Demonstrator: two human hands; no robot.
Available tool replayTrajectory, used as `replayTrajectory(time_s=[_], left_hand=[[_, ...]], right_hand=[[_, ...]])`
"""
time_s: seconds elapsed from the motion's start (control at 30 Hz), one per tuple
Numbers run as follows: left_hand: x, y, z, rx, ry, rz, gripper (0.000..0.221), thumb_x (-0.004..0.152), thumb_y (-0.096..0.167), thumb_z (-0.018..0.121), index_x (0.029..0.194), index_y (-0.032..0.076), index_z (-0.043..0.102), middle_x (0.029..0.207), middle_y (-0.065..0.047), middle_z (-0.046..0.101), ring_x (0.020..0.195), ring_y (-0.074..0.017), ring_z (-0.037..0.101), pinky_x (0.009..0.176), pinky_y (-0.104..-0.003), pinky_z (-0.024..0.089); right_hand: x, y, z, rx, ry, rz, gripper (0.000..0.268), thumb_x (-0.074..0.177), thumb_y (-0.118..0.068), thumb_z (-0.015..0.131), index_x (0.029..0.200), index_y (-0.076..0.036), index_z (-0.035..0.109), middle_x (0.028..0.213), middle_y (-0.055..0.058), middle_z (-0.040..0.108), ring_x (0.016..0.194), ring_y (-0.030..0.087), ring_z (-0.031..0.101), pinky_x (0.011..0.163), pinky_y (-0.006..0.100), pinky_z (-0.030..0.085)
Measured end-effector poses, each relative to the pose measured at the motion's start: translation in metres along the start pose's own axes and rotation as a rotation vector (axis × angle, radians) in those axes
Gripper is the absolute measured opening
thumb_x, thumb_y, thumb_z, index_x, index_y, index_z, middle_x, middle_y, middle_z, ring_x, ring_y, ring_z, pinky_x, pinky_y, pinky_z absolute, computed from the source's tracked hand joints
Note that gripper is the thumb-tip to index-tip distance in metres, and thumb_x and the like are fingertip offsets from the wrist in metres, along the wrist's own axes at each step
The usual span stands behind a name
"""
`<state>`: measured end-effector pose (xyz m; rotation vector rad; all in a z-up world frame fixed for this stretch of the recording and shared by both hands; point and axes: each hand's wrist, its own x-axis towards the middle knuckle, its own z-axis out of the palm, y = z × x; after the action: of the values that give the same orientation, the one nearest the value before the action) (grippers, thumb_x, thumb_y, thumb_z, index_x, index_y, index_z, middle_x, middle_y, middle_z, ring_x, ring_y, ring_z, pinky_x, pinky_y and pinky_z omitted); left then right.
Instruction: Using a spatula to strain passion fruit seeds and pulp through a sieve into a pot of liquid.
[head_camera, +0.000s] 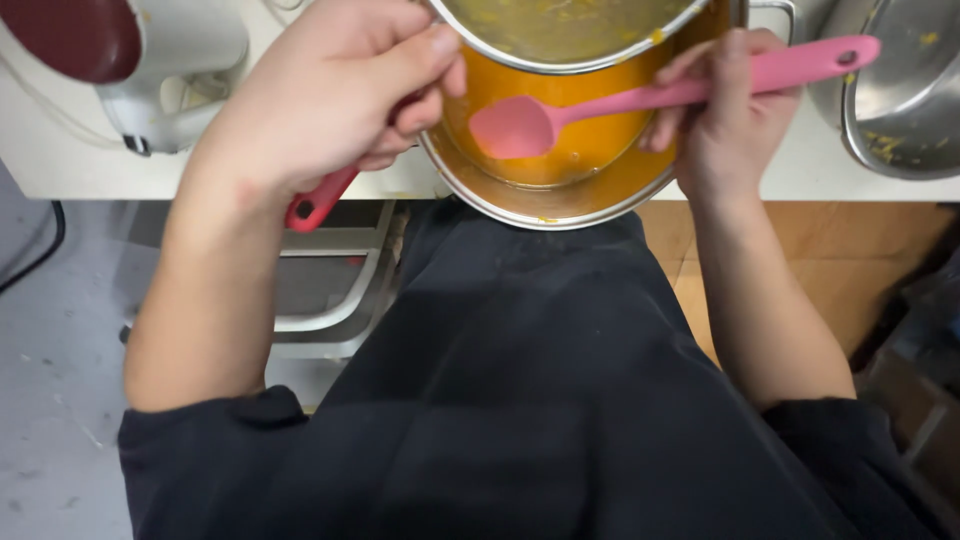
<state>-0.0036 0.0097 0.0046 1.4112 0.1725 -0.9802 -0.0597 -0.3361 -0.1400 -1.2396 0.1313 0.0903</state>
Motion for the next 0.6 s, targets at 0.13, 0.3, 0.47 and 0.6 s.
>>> replayTrajectory(time_s=[0.13, 0.3, 0.47, 0.6], left_hand=[[0.0, 0.002, 0.0, 0.016, -0.001, -0.005, 0.027, 0.111, 0.022, 0.049, 0.094, 0.005, 0.059, 0.064, 0.003, 0.049, 0.045, -0.0039, 0.036, 0.039, -0.021, 0.027], [0.003, 0.005, 0.004, 0.058, 0.001, -0.009, 0.028, 0.112, 0.023, 0.049, 0.094, 0.004, 0.06, 0.064, 0.002, 0.049, 0.046, -0.0038, 0.036, 0.039, -0.021, 0.028], [0.006, 0.008, 0.005, 0.102, 0.002, 0.003, 0.029, 0.112, 0.024, 0.049, 0.094, 0.004, 0.06, 0.064, 0.002, 0.049, 0.046, -0.0038, 0.037, 0.039, -0.021, 0.03], [0.005, 0.005, 0.003, 0.062, -0.001, -0.002, 0.03, 0.112, 0.025, 0.049, 0.094, 0.004, 0.061, 0.064, 0.002, 0.049, 0.046, -0.0039, 0.037, 0.039, -0.021, 0.029]], right_hand=[[-0.003, 0.003, 0.01, -0.084, -0.046, -0.03, 0.028, 0.125, -0.021, 0.056, 0.113, 0.003, 0.05, 0.095, 0.025, 0.069, 0.053, 0.026, 0.06, 0.044, 0.032, 0.048], [-0.006, 0.005, 0.016, -0.159, -0.076, -0.029, 0.026, 0.125, -0.019, 0.057, 0.113, 0.004, 0.053, 0.097, 0.023, 0.071, 0.057, 0.025, 0.066, 0.047, 0.03, 0.052], [-0.001, 0.012, 0.025, -0.243, -0.221, -0.006, 0.024, 0.123, -0.014, 0.058, 0.108, 0.004, 0.056, 0.096, 0.02, 0.073, 0.062, 0.022, 0.07, 0.049, 0.027, 0.054], [0.008, 0.014, 0.042, -0.258, -0.27, -0.023, 0.018, 0.122, -0.01, 0.056, 0.123, 0.008, 0.059, 0.098, 0.019, 0.072, 0.077, 0.023, 0.075, 0.053, 0.027, 0.059]])
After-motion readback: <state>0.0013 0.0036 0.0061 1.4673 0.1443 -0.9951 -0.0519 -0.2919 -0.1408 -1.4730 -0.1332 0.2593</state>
